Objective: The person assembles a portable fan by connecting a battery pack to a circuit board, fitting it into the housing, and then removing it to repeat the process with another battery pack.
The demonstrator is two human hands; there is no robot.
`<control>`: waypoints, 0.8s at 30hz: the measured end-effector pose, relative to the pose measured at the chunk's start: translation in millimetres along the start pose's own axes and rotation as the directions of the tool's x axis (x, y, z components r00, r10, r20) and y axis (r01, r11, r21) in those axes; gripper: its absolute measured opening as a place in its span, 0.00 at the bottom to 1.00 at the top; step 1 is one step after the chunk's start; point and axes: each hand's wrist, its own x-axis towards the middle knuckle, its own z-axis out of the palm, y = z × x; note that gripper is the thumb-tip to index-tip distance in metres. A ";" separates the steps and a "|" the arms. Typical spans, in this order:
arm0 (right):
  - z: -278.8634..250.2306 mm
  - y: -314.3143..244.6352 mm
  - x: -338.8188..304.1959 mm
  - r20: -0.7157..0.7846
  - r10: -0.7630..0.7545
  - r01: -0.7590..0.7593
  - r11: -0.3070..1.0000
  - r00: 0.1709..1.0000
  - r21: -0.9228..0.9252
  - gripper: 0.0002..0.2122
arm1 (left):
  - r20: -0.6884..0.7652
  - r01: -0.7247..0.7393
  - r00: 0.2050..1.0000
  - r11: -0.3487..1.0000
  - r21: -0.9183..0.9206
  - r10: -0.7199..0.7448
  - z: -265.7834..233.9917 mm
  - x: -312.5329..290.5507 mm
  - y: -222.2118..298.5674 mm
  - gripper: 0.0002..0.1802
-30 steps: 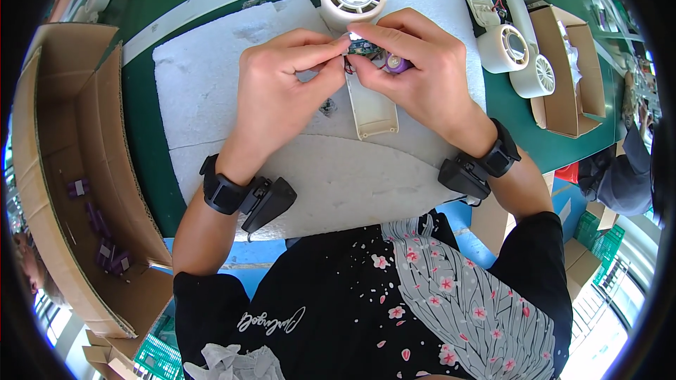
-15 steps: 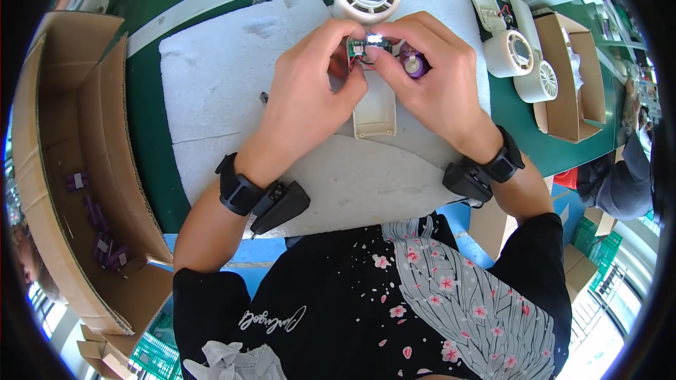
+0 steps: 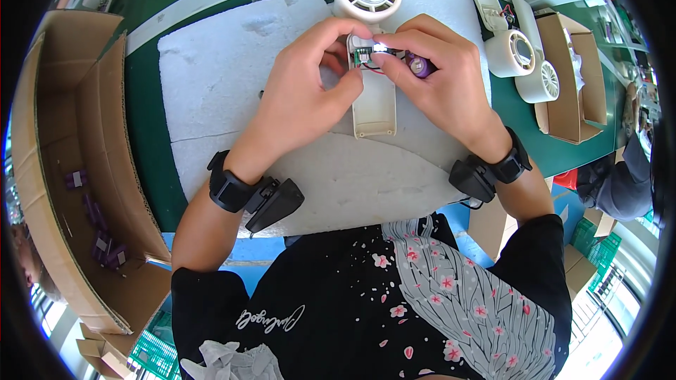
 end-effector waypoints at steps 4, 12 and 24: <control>-0.4 1.6 -0.8 0.013 -0.042 0.043 0.999 0.999 -0.021 0.09 | 0.048 0.077 0.996 0.997 0.024 -0.078 -2.0 -0.4 3.9 0.20; 5.4 0.2 -0.2 -0.028 -0.098 0.096 0.993 0.995 -0.073 0.10 | -0.054 0.081 0.995 0.995 0.058 -0.078 5.9 1.4 5.3 0.19; 10.9 -2.4 0.2 -0.076 -0.095 0.090 0.994 0.993 -0.066 0.09 | -0.092 -0.009 0.995 0.975 0.224 0.030 9.8 0.6 4.9 0.20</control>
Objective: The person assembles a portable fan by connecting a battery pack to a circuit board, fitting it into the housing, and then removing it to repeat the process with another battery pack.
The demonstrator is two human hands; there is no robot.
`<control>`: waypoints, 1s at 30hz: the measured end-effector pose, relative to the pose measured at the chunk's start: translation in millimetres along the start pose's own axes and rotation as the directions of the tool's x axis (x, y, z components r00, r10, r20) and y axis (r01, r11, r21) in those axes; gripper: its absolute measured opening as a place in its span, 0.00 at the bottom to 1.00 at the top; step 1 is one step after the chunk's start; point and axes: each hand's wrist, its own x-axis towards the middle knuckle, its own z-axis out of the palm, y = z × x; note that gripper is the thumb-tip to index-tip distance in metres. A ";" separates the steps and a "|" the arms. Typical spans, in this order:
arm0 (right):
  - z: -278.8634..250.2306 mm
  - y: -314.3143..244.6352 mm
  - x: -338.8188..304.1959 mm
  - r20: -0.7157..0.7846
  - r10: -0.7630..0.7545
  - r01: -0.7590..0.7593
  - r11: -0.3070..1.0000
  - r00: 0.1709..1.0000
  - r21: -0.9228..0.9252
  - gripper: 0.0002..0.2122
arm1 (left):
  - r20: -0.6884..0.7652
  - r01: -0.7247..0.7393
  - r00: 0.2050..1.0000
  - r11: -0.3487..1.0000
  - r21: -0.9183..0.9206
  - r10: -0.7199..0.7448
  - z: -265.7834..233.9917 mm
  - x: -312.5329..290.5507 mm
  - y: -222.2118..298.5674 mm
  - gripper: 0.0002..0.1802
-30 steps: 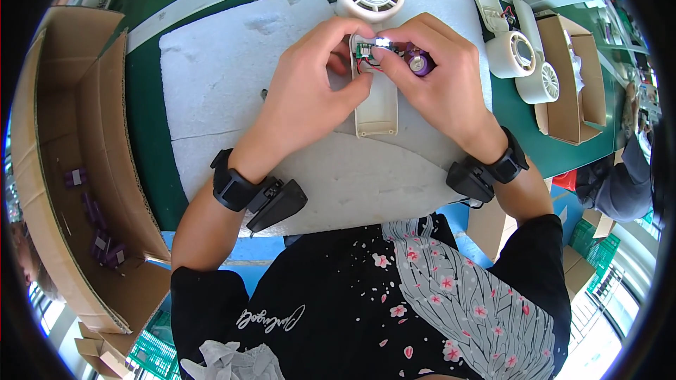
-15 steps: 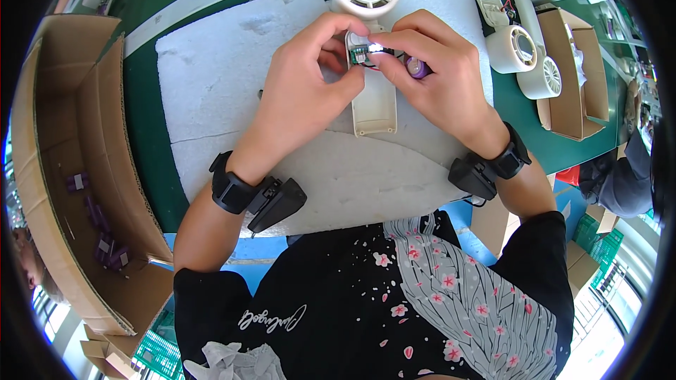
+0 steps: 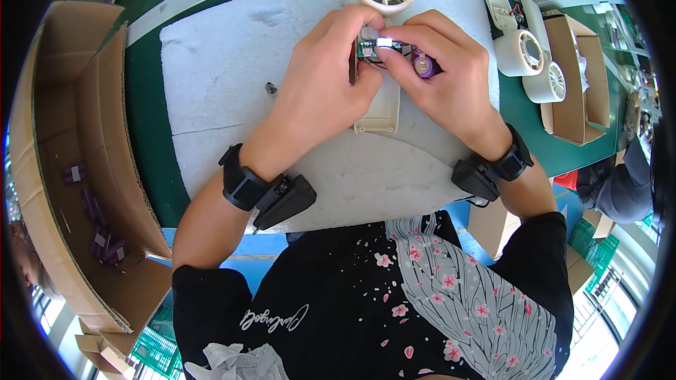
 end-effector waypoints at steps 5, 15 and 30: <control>-0.7 -1.8 1.4 0.002 0.035 -0.035 0.999 0.999 -0.031 0.09 | 0.020 -0.003 1.000 0.999 0.042 0.003 -1.2 0.0 -2.1 0.21; -1.6 -1.9 -0.3 0.019 0.013 -0.012 0.999 1.000 -0.044 0.08 | 0.089 0.091 0.993 0.972 -0.215 -0.074 -8.7 2.1 -9.1 0.21; -0.7 -1.1 -0.4 -0.008 -0.026 0.025 0.996 1.000 -0.083 0.09 | 0.133 0.182 0.981 0.918 -0.352 -0.143 -11.7 4.5 -9.2 0.21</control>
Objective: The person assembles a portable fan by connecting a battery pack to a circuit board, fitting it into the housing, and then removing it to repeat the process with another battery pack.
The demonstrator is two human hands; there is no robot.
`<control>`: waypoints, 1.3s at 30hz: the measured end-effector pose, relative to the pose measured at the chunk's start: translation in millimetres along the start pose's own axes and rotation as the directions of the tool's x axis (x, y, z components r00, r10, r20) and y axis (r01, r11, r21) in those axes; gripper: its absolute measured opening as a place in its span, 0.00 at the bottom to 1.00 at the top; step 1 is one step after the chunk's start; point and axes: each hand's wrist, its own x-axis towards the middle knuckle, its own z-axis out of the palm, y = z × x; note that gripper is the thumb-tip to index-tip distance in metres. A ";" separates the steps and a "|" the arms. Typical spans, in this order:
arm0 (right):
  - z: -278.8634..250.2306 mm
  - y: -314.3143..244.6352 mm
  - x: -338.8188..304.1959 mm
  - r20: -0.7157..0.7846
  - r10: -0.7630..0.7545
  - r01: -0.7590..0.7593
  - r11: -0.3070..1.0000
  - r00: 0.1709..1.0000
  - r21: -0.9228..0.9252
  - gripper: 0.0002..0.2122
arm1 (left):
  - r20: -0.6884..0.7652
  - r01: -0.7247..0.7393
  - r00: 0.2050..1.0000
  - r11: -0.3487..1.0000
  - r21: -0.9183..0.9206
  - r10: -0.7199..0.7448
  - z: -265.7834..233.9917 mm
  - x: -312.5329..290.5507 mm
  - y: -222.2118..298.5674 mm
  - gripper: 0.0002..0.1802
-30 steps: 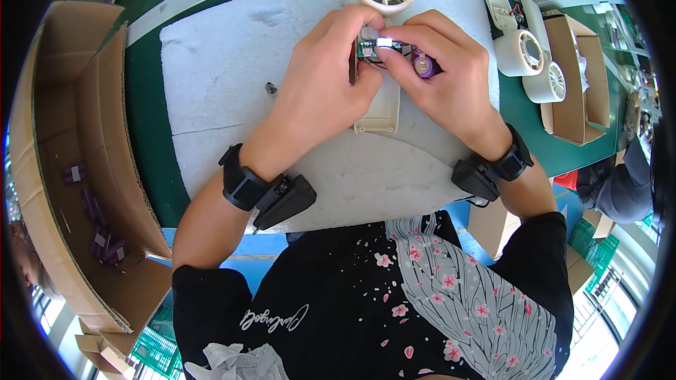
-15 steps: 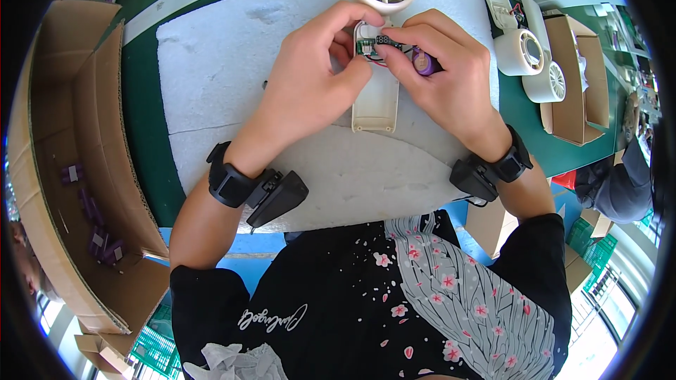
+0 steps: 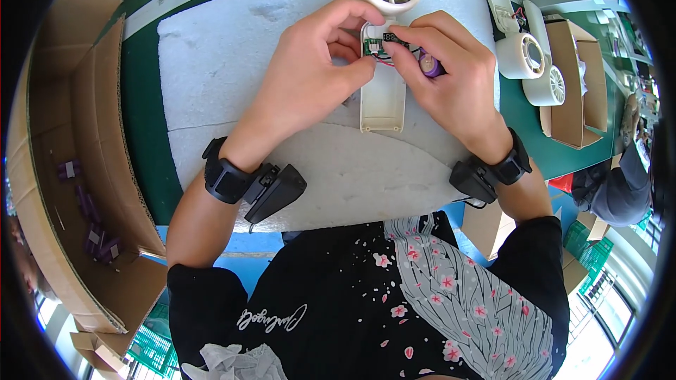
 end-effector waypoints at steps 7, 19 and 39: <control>-5.5 -4.0 3.9 0.049 -0.031 0.033 0.998 0.998 -0.045 0.07 | 0.025 -0.030 0.999 0.999 -0.040 0.031 -4.5 1.5 1.4 0.17; -15.9 5.2 4.8 0.257 0.221 -0.263 0.954 0.941 0.143 0.12 | 0.135 -0.030 0.991 0.970 0.242 -0.004 -10.7 -0.5 18.0 0.12; -57.7 20.4 8.3 0.316 0.039 -0.022 0.998 0.948 -0.058 0.06 | 0.044 -0.062 0.997 0.991 0.116 0.057 -16.0 3.0 5.7 0.19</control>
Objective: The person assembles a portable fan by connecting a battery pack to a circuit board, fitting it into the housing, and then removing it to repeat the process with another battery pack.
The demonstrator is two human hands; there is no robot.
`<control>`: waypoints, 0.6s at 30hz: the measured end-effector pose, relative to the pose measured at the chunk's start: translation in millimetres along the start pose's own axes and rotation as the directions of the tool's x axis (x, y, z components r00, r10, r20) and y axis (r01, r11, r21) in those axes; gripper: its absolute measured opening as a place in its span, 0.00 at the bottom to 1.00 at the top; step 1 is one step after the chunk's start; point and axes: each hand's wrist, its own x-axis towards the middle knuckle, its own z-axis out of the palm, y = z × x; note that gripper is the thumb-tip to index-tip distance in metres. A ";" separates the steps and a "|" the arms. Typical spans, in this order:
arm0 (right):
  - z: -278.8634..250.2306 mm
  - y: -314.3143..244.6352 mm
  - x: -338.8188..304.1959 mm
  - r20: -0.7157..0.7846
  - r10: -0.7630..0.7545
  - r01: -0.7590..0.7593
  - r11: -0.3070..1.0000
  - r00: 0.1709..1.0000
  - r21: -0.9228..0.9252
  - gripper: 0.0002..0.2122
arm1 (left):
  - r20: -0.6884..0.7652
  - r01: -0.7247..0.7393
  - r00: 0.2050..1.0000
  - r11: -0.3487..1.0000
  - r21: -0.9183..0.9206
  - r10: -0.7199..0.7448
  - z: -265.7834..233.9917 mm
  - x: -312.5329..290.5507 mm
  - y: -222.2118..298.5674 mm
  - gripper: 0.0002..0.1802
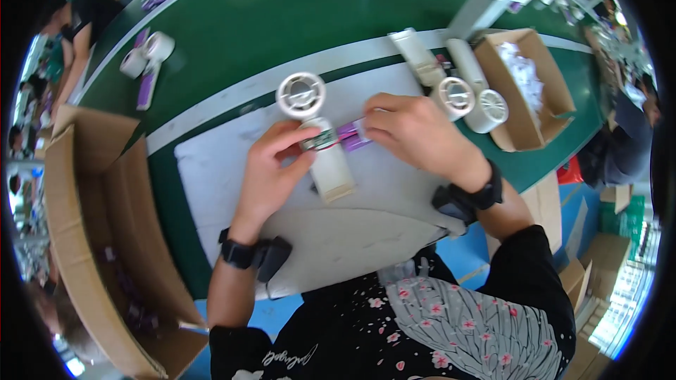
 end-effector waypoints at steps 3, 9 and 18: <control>1.9 0.6 -0.3 -0.007 -0.112 0.112 0.994 0.994 0.006 0.04 | -0.020 0.013 1.000 1.000 -0.011 -0.013 3.0 0.8 -3.5 0.19; 5.6 -8.5 0.0 0.057 -0.114 0.121 0.984 0.992 -0.129 0.04 | -0.051 0.024 0.998 1.000 0.010 -0.023 2.6 -1.2 3.6 0.18; 6.5 -7.2 4.4 0.027 -0.076 0.079 0.986 0.997 -0.145 0.03 | -0.010 0.049 0.999 0.998 -0.039 -0.050 0.1 -0.9 0.0 0.19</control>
